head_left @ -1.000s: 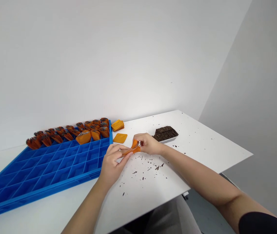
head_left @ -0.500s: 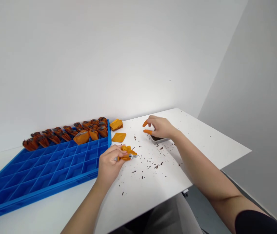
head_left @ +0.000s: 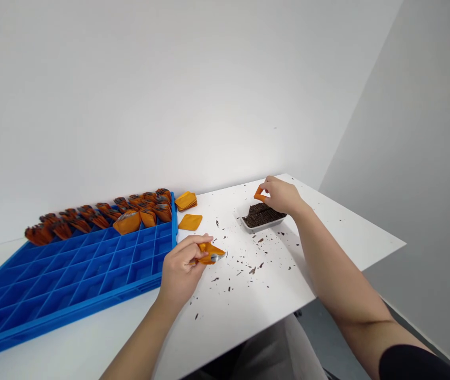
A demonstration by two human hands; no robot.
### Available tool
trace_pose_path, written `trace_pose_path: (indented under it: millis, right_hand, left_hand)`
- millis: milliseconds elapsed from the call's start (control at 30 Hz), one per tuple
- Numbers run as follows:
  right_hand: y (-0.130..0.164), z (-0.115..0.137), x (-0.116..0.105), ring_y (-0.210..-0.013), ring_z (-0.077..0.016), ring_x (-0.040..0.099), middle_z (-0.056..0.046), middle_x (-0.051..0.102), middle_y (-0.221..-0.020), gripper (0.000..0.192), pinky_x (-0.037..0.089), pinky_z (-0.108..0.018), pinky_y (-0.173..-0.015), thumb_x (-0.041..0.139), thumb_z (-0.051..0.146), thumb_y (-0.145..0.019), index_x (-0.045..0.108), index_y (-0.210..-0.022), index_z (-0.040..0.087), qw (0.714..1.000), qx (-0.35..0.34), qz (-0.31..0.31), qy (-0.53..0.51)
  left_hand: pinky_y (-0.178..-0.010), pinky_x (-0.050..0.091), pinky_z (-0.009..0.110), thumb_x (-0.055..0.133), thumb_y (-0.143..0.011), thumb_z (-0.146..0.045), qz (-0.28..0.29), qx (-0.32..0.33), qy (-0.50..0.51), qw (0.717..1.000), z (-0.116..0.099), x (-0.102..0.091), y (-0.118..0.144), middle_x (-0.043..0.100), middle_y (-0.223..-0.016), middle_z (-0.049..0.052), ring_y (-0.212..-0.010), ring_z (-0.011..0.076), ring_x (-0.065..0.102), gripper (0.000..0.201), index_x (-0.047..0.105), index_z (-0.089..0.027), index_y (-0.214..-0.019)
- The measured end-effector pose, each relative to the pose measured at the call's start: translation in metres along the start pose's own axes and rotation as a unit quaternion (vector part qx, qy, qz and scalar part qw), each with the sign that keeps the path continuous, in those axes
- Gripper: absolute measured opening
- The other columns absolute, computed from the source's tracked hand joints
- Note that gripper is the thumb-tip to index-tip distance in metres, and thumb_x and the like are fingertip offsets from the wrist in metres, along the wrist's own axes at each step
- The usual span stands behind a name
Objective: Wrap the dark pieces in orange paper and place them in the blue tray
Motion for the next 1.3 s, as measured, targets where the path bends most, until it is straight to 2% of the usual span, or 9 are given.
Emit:
trace_pose_path:
  millis: [167, 333, 467, 667, 767, 867, 1100, 1200, 1300]
  right_hand:
    - [0.000, -0.004, 0.008, -0.079, -0.0179, 0.060, -0.006, 0.067, -0.108, 0.022, 0.036, -0.031, -0.064, 0.065, 0.045, -0.093, 0.080, -0.094, 0.028, 0.997, 0.024, 0.056, 0.049]
    - [0.003, -0.002, 0.024, -0.087, -0.0200, 0.065, -0.007, 0.068, -0.120, 0.043, 0.040, -0.031, -0.067, 0.070, 0.066, -0.085, 0.081, -0.105, 0.029, 0.987, 0.062, 0.114, 0.093]
    - [0.003, -0.003, 0.033, -0.092, -0.0228, 0.066, -0.009, 0.068, -0.125, 0.050, 0.043, -0.032, -0.068, 0.074, 0.070, -0.081, 0.080, -0.109, 0.028, 0.980, 0.115, 0.123, 0.105]
    - [0.003, 0.006, 0.035, -0.094, -0.0240, 0.068, -0.011, 0.069, -0.122, 0.036, 0.046, -0.033, -0.070, 0.078, 0.054, -0.085, 0.080, -0.106, 0.025, 0.971, 0.174, 0.116, 0.114]
    - [0.004, 0.018, 0.035, -0.096, -0.0243, 0.068, -0.012, 0.068, -0.123, 0.025, 0.047, -0.033, -0.072, 0.076, 0.044, -0.089, 0.080, -0.105, 0.024, 0.971, 0.163, 0.118, 0.126]
    - [0.005, 0.026, 0.035, -0.097, -0.0243, 0.068, -0.013, 0.067, -0.124, 0.020, 0.047, -0.034, -0.072, 0.072, 0.039, -0.094, 0.080, -0.103, 0.023, 0.974, 0.146, 0.115, 0.129]
    - [0.004, 0.025, 0.028, -0.088, -0.0210, 0.064, -0.008, 0.069, -0.116, 0.017, 0.041, -0.032, -0.067, 0.069, 0.038, -0.095, 0.080, -0.099, 0.026, 0.988, 0.119, 0.064, 0.078]
    - [0.003, 0.028, 0.018, -0.080, -0.0184, 0.059, -0.006, 0.068, -0.103, 0.019, 0.039, -0.032, -0.065, 0.070, 0.042, -0.095, 0.079, -0.095, 0.026, 0.996, 0.086, 0.030, -0.011]
    - [0.006, 0.053, 0.003, -0.078, -0.0163, 0.056, -0.003, 0.062, -0.091, 0.023, 0.042, -0.031, -0.068, 0.069, 0.047, -0.096, 0.078, -0.096, 0.026, 0.983, -0.034, 0.002, -0.180]
  left_hand:
    - [-0.068, 0.065, 0.030, 0.067, -0.092, -0.010, 0.020, -0.021, 0.022, 0.999, 0.004, 0.006, 0.001, 0.081, -0.111, 0.006, -0.106, 0.0247, 0.079, 0.032, 0.049, -0.021, -0.067]
    - [-0.063, 0.062, 0.029, 0.068, -0.088, -0.009, 0.014, -0.052, 0.022, 0.998, 0.008, 0.005, 0.001, 0.081, -0.111, 0.006, -0.103, 0.0242, 0.078, 0.034, 0.044, -0.021, -0.065]
    - [-0.059, 0.059, 0.028, 0.067, -0.085, -0.009, 0.005, -0.076, 0.019, 0.997, 0.010, 0.004, 0.002, 0.081, -0.112, 0.006, -0.102, 0.0246, 0.078, 0.033, 0.043, -0.022, -0.066]
    - [-0.058, 0.060, 0.029, 0.066, -0.086, -0.011, 0.014, -0.076, 0.021, 0.997, 0.008, 0.007, 0.001, 0.080, -0.113, 0.007, -0.104, 0.0256, 0.077, 0.031, 0.044, -0.022, -0.067]
    - [-0.063, 0.063, 0.030, 0.066, -0.087, -0.013, 0.013, -0.092, 0.021, 0.995, 0.013, 0.008, 0.003, 0.079, -0.115, 0.007, -0.106, 0.0249, 0.075, 0.030, 0.044, -0.022, -0.069]
    - [-0.058, 0.064, 0.028, 0.067, -0.088, -0.016, 0.011, -0.122, 0.027, 0.992, 0.020, 0.009, 0.006, 0.077, -0.118, 0.008, -0.110, 0.0261, 0.073, 0.028, 0.045, -0.023, -0.073]
    - [-0.049, 0.067, 0.030, 0.074, -0.089, -0.031, 0.006, -0.228, 0.109, 0.968, 0.031, 0.014, 0.012, 0.071, -0.125, 0.009, -0.098, 0.0250, 0.074, 0.023, 0.055, -0.022, -0.080]
    - [-0.048, 0.069, 0.033, 0.079, -0.085, -0.037, 0.005, -0.276, 0.163, 0.947, 0.035, 0.019, 0.015, 0.070, -0.128, 0.009, -0.105, 0.0286, 0.073, 0.026, 0.058, -0.021, -0.086]
    - [-0.048, 0.069, 0.035, 0.083, -0.082, -0.041, 0.004, -0.315, 0.207, 0.926, 0.038, 0.025, 0.018, 0.068, -0.131, 0.011, -0.112, 0.0325, 0.072, 0.034, 0.057, -0.020, -0.087]
Point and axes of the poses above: each hand's wrist, its own y-axis away from the middle knuckle, its own x-axis out of the palm, z = x × y, the point moved 8 cm from there along -y, towards the middle knuckle
